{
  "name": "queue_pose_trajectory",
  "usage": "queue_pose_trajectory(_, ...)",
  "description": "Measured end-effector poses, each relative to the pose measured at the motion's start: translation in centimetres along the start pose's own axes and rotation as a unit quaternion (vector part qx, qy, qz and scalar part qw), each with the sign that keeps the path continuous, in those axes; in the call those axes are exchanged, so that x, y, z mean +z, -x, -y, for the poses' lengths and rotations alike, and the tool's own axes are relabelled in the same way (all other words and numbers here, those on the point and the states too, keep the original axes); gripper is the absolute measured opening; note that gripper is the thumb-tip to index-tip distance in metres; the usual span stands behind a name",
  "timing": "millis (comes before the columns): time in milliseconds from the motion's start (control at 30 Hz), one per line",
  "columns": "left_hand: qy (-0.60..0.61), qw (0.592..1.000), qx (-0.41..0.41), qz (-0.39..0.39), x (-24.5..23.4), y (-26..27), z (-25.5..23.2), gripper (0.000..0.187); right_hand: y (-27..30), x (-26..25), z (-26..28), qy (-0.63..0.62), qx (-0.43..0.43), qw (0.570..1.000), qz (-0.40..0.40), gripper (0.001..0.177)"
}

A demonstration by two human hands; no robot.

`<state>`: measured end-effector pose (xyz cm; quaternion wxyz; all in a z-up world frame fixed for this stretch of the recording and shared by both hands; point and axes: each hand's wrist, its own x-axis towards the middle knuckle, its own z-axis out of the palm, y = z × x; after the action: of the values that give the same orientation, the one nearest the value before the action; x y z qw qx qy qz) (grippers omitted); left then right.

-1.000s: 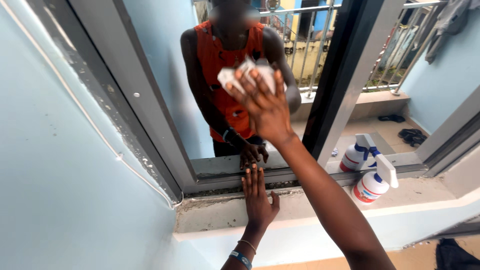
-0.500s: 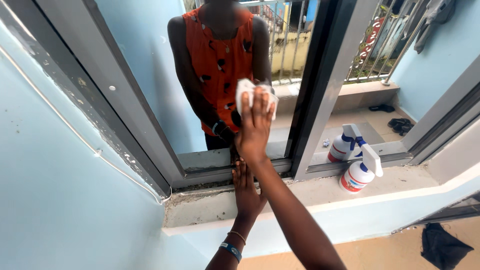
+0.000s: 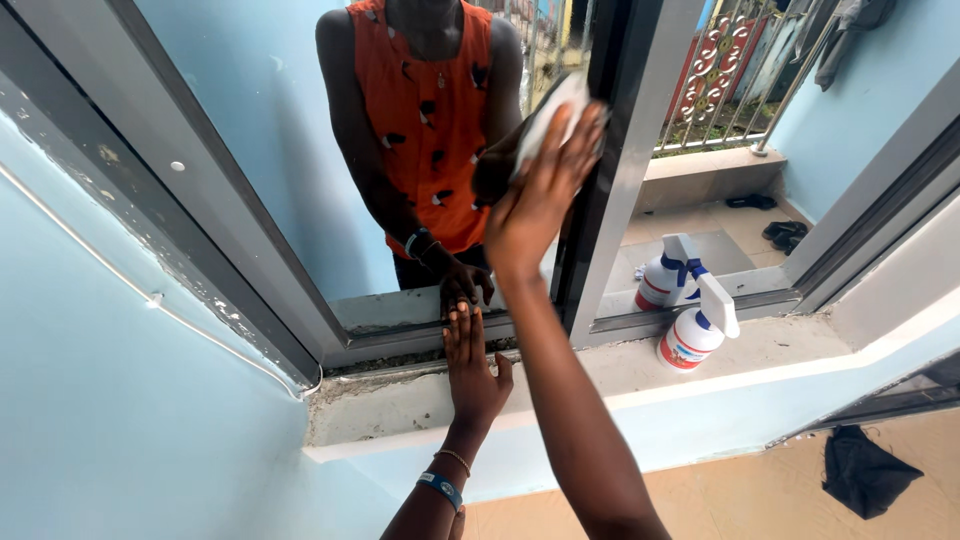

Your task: The person wipes a large mirror with a white cloth, cleaning the surface and the frame. The person uses both hands to wipe different sections of the mirror, including the edges and the bottom frame.

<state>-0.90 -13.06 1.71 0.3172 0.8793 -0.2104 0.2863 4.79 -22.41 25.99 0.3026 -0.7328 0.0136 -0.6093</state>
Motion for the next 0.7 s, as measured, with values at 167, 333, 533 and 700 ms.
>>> queue_pose_trajectory(167, 0.002, 1.000, -0.004, 0.009, -0.3, 0.3, 0.0, 0.081, 3.0, 1.3, 0.5, -0.029, -0.071, 0.997, 0.016, 0.072)
queue_pose_trajectory(333, 0.024, 1.000, -0.009, -0.001, -0.2, 0.2, 0.2, 0.078, -2.7, 1.2, -1.6, -0.119, -0.095, 0.988, -0.027, 0.065)
queue_pose_trajectory(533, 0.020, 1.000, -0.001, -0.015, -0.4, 0.2, 0.0, 0.076, -1.6, -1.0, -0.9, 0.066, -0.102, 0.991, -0.053, 0.064)
queue_pose_trajectory(700, 0.028, 0.999, -0.008, -0.019, -0.3, 0.3, 0.0, 0.072, -3.3, -0.9, -1.3, 0.034, -0.149, 0.988, 0.004, 0.076)
